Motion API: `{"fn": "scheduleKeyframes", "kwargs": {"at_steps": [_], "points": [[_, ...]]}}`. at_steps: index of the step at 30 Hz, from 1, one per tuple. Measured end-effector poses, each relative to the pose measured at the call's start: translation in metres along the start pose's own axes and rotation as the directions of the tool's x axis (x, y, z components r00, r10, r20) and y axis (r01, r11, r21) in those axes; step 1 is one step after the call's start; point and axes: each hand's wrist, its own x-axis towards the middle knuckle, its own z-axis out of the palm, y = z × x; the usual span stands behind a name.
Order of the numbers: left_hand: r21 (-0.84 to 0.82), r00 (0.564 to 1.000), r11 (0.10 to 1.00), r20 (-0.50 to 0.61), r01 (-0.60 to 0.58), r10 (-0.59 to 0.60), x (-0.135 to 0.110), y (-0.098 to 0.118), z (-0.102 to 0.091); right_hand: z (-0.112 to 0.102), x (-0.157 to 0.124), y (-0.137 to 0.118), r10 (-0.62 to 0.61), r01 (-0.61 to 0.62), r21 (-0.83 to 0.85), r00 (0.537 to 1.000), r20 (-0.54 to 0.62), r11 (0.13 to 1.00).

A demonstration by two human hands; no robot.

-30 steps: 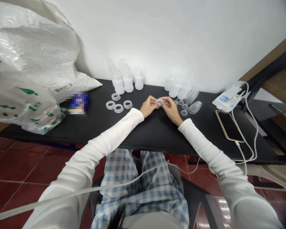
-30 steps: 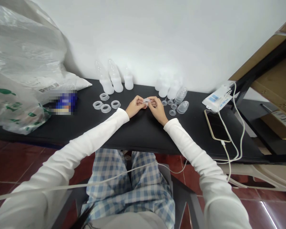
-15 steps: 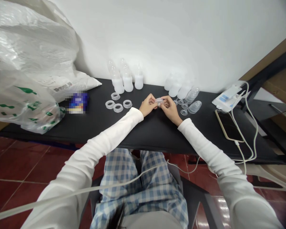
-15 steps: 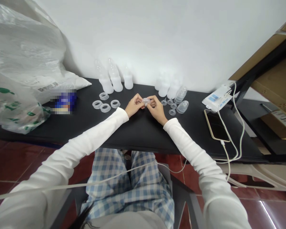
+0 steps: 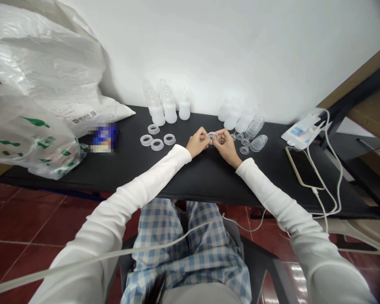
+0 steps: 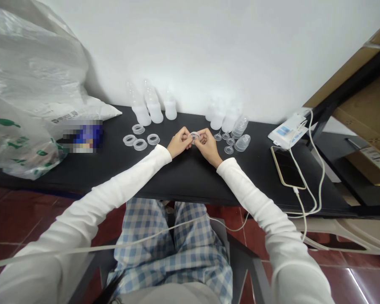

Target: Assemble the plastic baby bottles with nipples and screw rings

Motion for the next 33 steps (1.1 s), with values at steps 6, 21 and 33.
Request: {"fn": "scheduleKeyframes", "kwargs": {"at_steps": [6, 21, 33], "points": [[-0.160, 0.998, 0.987, 0.065, 0.012, -0.002, 0.0060, -0.0081, 0.0002, -0.0005, 0.0029, 0.0063, 0.050, -0.052, 0.064, 0.998, 0.023, 0.997], [-0.130, 0.999, 0.991, -0.030, -0.025, 0.021, 0.0082, -0.0109, -0.0002, -0.0047, 0.0049, 0.0060, 0.061, -0.068, 0.084, 0.995, 0.077, 0.994], [-0.081, 0.999, 0.996, -0.039, -0.021, 0.018, 0.0044, -0.0078, 0.0011, 0.0023, 0.0013, 0.0038, 0.028, -0.035, 0.102, 0.997, 0.066, 0.994]]}}
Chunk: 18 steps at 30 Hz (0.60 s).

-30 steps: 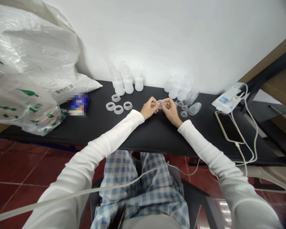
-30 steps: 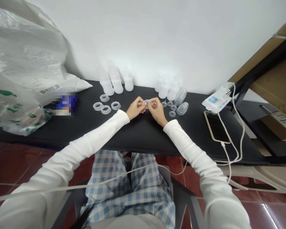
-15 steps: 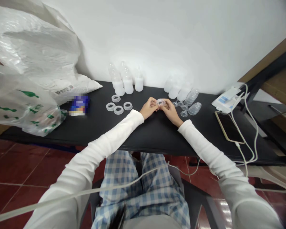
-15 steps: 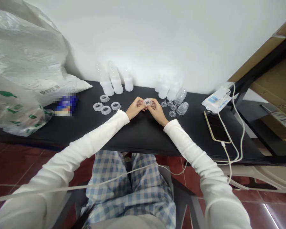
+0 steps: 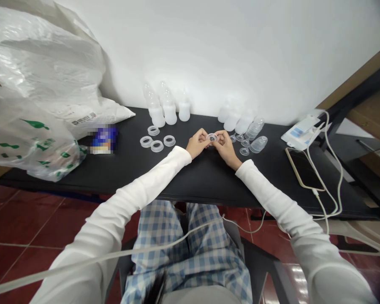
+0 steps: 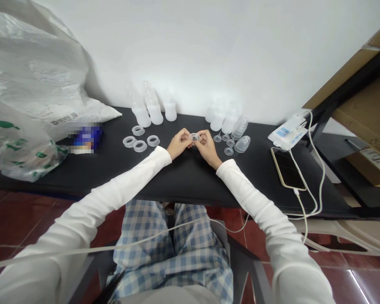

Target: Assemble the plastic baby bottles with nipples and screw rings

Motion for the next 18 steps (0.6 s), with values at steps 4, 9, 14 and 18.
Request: {"fn": "scheduleKeyframes", "kwargs": {"at_steps": [4, 9, 14, 18], "points": [[-0.025, 1.000, 1.000, 0.003, 0.016, -0.016, 0.002, -0.001, 0.000, 0.002, -0.002, -0.002, 0.008, -0.008, -0.011, 1.000, -0.013, 1.000], [-0.094, 0.997, 0.993, 0.008, 0.076, -0.076, 0.004, 0.001, -0.001, 0.003, -0.007, -0.008, -0.025, 0.024, -0.061, 0.999, -0.020, 0.998], [-0.123, 0.998, 0.992, 0.068, 0.025, -0.016, 0.000, 0.006, 0.000, 0.004, -0.007, -0.011, -0.017, 0.015, -0.056, 0.999, -0.030, 0.998], [-0.093, 0.997, 0.995, 0.077, -0.024, 0.031, -0.003, 0.007, -0.001, 0.003, -0.007, -0.009, -0.046, 0.039, -0.134, 0.998, -0.050, 0.990]]}}
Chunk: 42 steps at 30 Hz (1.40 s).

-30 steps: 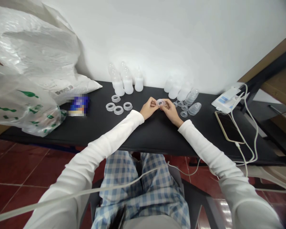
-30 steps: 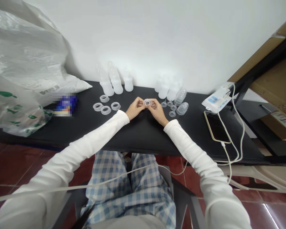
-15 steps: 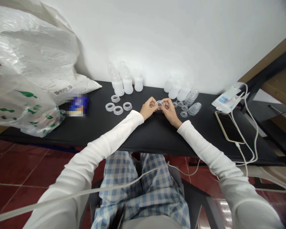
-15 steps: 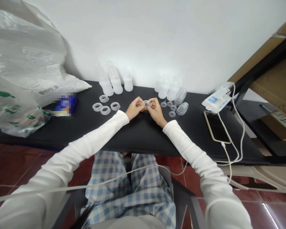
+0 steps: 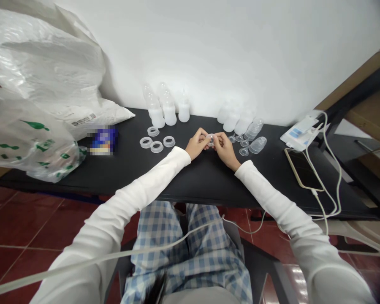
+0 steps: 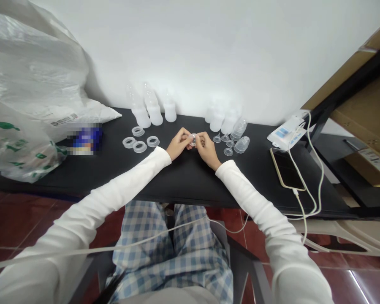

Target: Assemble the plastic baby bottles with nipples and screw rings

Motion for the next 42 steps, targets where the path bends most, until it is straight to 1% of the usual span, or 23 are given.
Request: {"fn": "scheduleKeyframes", "kwargs": {"at_steps": [5, 11, 16, 20, 26, 32, 37, 42], "points": [[0.045, 1.000, 0.999, 0.001, -0.010, 0.010, 0.000, -0.004, -0.002, -0.003, -0.001, 0.001, -0.055, 0.059, -0.111, 0.998, 0.039, 0.992], [0.040, 0.999, 0.998, 0.033, -0.042, 0.041, 0.002, -0.010, -0.004, -0.007, 0.001, 0.000, -0.087, 0.096, -0.140, 0.994, 0.069, 0.986], [0.068, 0.998, 0.996, 0.017, -0.066, 0.065, 0.002, -0.009, -0.004, -0.007, 0.001, 0.001, -0.109, 0.122, -0.180, 0.991, 0.080, 0.976], [0.077, 0.999, 0.996, 0.000, -0.047, 0.047, 0.001, -0.006, -0.003, -0.007, 0.000, -0.001, -0.103, 0.119, -0.219, 0.991, 0.083, 0.968], [0.040, 0.999, 0.999, -0.036, 0.008, -0.007, 0.003, -0.006, -0.002, -0.009, 0.001, -0.004, -0.106, 0.118, -0.155, 0.991, 0.087, 0.981], [-0.012, 1.000, 1.000, -0.012, 0.000, 0.000, 0.007, -0.015, 0.000, -0.009, 0.004, 0.003, -0.072, 0.073, -0.021, 0.996, 0.045, 0.997], [0.048, 0.999, 0.998, -0.020, -0.034, 0.035, 0.007, -0.016, -0.002, -0.009, 0.006, 0.005, -0.033, 0.031, 0.033, 0.996, 0.079, 0.999], [0.080, 0.998, 0.995, -0.026, -0.059, 0.061, 0.006, -0.014, -0.002, -0.008, 0.007, 0.007, -0.028, 0.024, 0.044, 0.994, 0.104, 0.999]]}}
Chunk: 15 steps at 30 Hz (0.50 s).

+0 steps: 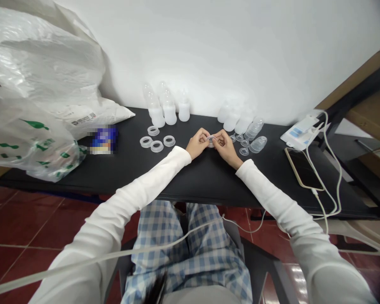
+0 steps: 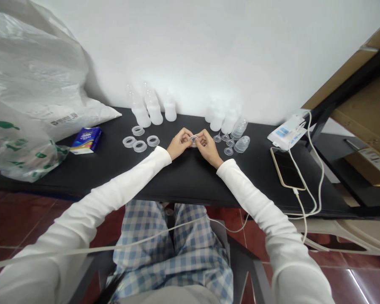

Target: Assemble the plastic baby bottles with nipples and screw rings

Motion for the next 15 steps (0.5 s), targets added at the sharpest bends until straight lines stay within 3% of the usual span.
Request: {"fn": "scheduleKeyframes", "kwargs": {"at_steps": [8, 15], "points": [[0.050, 1.000, 0.999, -0.030, 0.011, -0.010, -0.0026, 0.0049, 0.0010, 0.0017, -0.0018, -0.0016, 0.009, -0.011, -0.065, 1.000, -0.028, 0.998], [-0.055, 0.993, 0.992, -0.031, 0.115, -0.117, 0.0012, 0.0051, -0.0004, 0.0008, -0.0045, -0.0059, 0.012, -0.014, -0.068, 0.999, -0.030, 0.998]]}}
